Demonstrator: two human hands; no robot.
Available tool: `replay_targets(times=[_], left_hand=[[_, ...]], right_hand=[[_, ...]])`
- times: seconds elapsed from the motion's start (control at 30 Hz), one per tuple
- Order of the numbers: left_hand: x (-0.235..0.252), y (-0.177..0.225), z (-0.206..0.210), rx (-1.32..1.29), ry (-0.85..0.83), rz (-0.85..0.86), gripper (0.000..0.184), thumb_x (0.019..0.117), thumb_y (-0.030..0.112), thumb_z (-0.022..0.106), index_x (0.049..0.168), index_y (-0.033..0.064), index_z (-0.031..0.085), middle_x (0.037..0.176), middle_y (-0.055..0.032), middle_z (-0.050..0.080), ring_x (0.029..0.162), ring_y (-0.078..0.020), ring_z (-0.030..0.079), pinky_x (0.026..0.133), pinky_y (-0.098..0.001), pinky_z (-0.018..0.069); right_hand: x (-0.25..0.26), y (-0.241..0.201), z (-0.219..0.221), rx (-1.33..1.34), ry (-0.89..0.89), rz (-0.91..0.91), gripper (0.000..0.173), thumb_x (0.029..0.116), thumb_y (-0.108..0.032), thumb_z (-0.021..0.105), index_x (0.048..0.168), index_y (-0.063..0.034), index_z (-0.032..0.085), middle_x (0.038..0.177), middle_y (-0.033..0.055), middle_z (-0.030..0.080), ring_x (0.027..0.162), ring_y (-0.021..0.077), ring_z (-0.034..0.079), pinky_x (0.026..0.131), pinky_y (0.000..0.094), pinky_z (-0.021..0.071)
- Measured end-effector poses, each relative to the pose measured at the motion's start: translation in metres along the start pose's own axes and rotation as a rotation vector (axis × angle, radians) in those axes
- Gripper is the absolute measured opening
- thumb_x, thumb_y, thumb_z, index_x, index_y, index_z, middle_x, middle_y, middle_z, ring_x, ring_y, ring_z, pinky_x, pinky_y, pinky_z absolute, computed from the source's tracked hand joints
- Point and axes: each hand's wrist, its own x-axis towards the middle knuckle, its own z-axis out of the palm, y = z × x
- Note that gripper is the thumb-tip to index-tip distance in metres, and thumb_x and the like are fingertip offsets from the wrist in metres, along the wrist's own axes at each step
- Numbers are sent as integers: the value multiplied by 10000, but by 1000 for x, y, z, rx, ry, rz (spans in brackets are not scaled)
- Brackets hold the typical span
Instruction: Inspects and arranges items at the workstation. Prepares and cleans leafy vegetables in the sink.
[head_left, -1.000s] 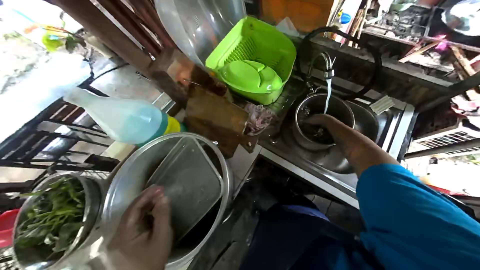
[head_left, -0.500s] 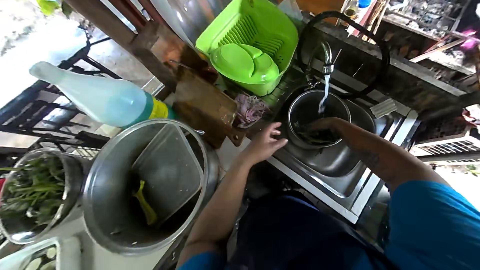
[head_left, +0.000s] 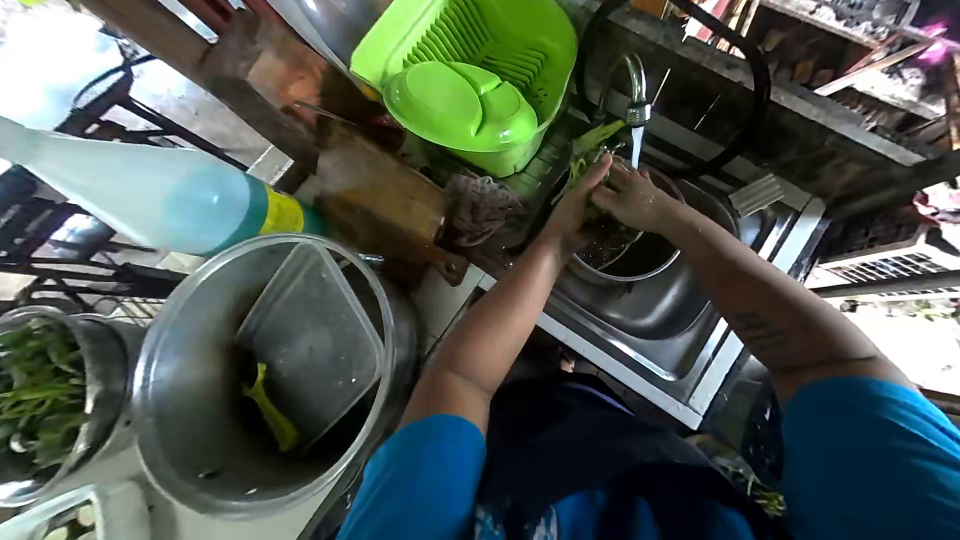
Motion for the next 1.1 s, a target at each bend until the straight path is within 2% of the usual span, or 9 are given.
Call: replay_targets(times=[0.07, 0.17, 0.27, 0.33, 0.47, 0.73, 0.9, 1.03, 1.1], left_hand=[[3, 3, -2, -28, 26, 8, 271, 1081, 342, 446, 1083, 137, 624, 882, -3, 686, 782, -84, 673, 697, -260, 582], [1, 11, -4, 81, 202, -35, 193, 1038, 219, 541, 1170, 91, 598, 929, -46, 684, 808, -135, 678, 709, -322, 592], [-3, 21, -9, 302, 394, -86, 417, 932, 196, 691, 1308, 60, 572, 1087, -127, 687, 949, -218, 687, 806, -423, 596], [-8, 31, -6, 412, 442, -122, 550, 908, 215, 734, 1398, 75, 524, 1218, -151, 651, 1080, -250, 654, 897, -469, 569], [-20, 53, 11, 511, 420, -83, 620, 920, 170, 732, 1467, 102, 449, 1285, -143, 617, 1134, -239, 632, 923, -447, 563], [-23, 67, 31, 707, 274, 46, 468, 883, 35, 741, 1313, 47, 557, 1201, -91, 642, 1091, -146, 627, 934, -342, 543], [-17, 60, 20, 731, 270, 11, 471, 890, 34, 734, 1324, 35, 550, 1211, -106, 638, 1090, -163, 628, 937, -355, 540], [-16, 53, 16, 739, 272, -43, 556, 903, 94, 750, 1399, 49, 501, 1257, -120, 627, 1115, -181, 624, 952, -384, 538], [-17, 49, 18, 691, 268, -71, 494, 967, 194, 696, 1405, 86, 496, 1147, -99, 657, 979, -165, 661, 837, -374, 581]], right_hand=[[-1, 4, -14, -96, -130, -43, 673, 957, -431, 565, 1511, -59, 481, 1628, 188, 367, 1552, 407, 206, 1180, 740, 71], [-9, 10, -45, 264, -177, -54, 740, 984, -292, 615, 1623, -107, 291, 1624, 112, 397, 1466, 201, 420, 1204, 422, 360], [6, 42, -52, 560, -63, 73, 449, 1069, -234, 409, 1506, -136, 442, 1289, 99, 649, 1091, 182, 671, 924, 377, 570], [16, 59, -36, 294, -96, 271, 355, 1101, -198, 447, 1409, -54, 553, 1220, 166, 668, 1033, 251, 664, 907, 434, 550], [28, 101, 16, -261, -415, 398, 405, 1097, -219, 461, 1379, 46, 580, 1385, 336, 565, 1325, 512, 513, 1096, 706, 352], [2, 67, 46, -254, -727, 442, 547, 1120, -381, 377, 1356, 66, 588, 1399, 313, 562, 1326, 472, 520, 1086, 698, 343], [-8, 54, 5, -104, -723, 292, 214, 1056, -213, 577, 1112, -40, 690, 826, 106, 645, 630, 174, 572, 592, 360, 506], [-32, -4, -61, -73, -595, 44, 202, 1028, -37, 581, 1201, -24, 685, 982, 138, 694, 776, 205, 629, 764, 391, 538], [-43, -22, -80, 105, -468, -100, 237, 1008, 33, 552, 1199, -44, 668, 979, 59, 695, 759, 108, 623, 711, 275, 534]])
